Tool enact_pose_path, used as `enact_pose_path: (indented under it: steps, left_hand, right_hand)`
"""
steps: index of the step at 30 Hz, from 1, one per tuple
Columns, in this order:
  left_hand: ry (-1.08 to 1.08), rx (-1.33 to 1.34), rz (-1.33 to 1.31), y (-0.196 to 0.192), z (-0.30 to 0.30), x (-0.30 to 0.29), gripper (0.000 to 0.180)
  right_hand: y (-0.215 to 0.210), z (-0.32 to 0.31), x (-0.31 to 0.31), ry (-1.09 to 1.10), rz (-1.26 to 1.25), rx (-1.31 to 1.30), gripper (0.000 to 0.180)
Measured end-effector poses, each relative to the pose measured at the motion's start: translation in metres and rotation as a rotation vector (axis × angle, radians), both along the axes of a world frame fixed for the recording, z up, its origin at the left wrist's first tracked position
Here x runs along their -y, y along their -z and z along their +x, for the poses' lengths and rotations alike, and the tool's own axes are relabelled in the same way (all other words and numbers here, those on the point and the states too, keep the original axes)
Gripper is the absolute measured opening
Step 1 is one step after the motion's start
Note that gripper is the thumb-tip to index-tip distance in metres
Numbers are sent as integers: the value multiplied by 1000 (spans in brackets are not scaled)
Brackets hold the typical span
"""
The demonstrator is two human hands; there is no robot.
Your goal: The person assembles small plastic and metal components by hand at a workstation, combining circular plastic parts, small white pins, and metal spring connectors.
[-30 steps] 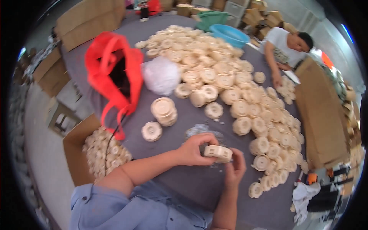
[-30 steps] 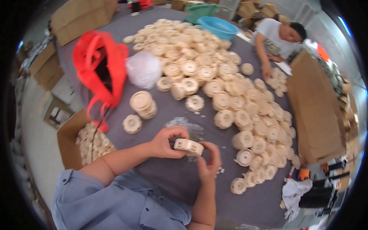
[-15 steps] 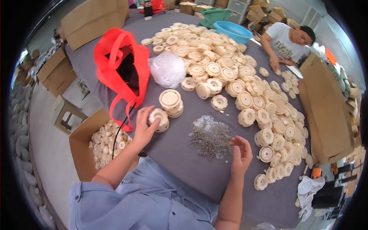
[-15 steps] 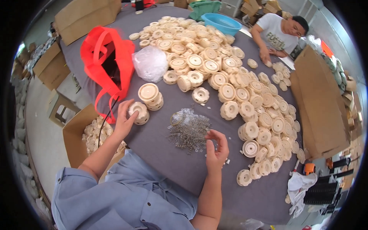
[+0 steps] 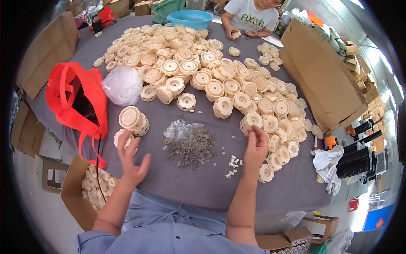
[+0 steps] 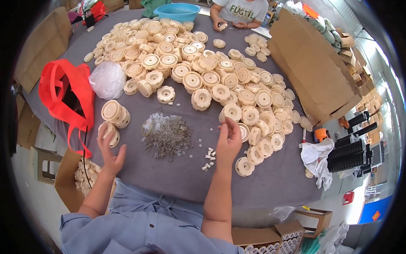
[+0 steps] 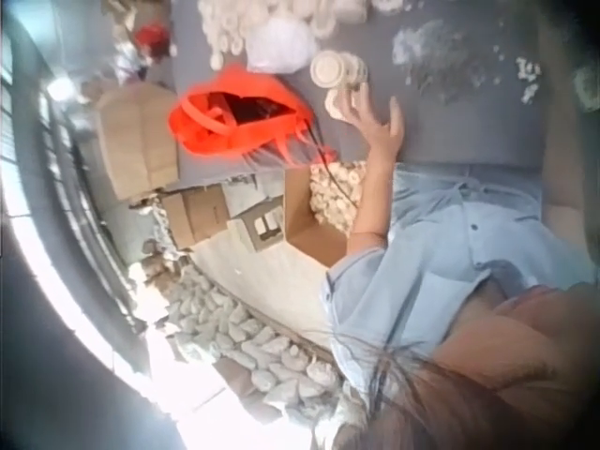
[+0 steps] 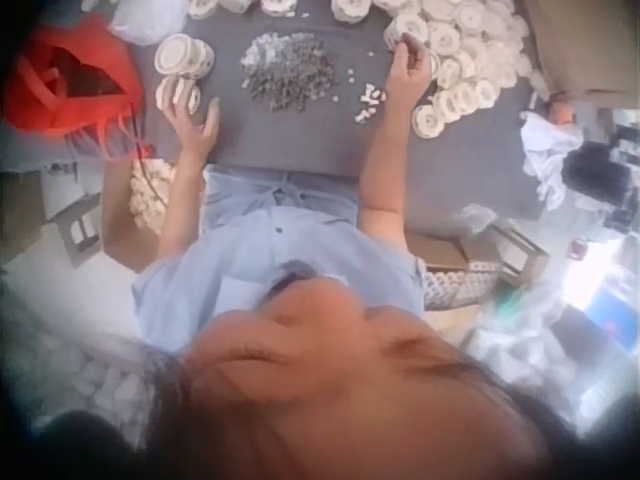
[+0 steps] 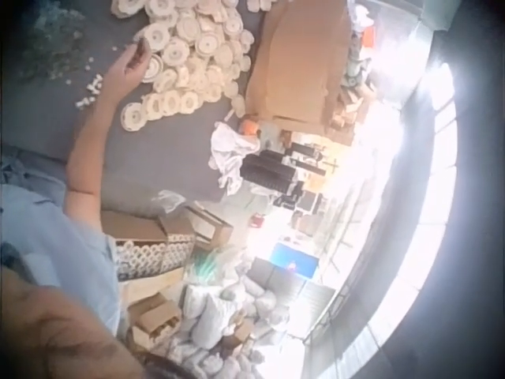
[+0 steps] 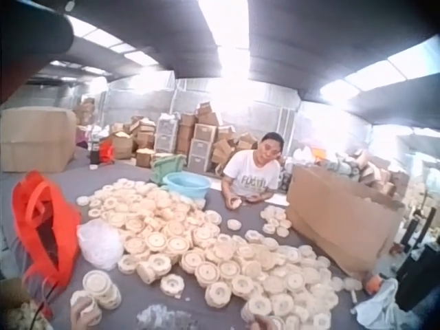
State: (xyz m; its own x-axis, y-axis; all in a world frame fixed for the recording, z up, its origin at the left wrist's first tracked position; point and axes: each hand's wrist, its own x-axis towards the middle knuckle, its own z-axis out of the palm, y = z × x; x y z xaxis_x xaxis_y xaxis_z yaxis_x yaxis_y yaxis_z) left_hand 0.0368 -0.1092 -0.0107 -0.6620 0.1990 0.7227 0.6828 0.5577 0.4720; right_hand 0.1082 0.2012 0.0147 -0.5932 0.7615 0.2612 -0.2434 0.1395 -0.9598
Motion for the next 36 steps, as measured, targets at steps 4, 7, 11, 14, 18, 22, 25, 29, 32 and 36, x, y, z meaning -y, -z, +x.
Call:
enact_pose_path:
  steps: [4,7,11,14,18,22,25,29,32,36]
  left_hand:
    - [346,-109,-10,-28,-20,-63,40]
    - [362,-204,19,-37,-41,-99,40]
    - [406,-153,5,-14,-51,-111,38]
    - [472,-108,19,-13,-62,-105,36]
    - [421,-62,98,-20,-65,-102,32]
    - [416,-109,120,-18,-72,-100,29]
    - [360,-84,173,-16,-80,-97,28]
    - [334,-34,210,-17,-81,-95,27]
    - [363,-57,212,-16,-82,-97,28]
    - [335,-35,260,-16,-85,-95,28]
  right_hand:
    - [7,7,-24,181,174,91,22]
    - [1,18,-31,377,247,130,25]
    - [12,45,-27,290,348,258,20]
    - [15,57,-23,90,443,492,14]
    - [11,44,-14,-89,626,613,14]
    - [5,9,10,-261,691,725,14]
    - [7,-3,20,-347,791,806,16]
    - [14,-8,19,-179,784,868,15]
    - [22,-19,11,-182,799,734,14]
    - [24,-41,12,-189,812,643,15]
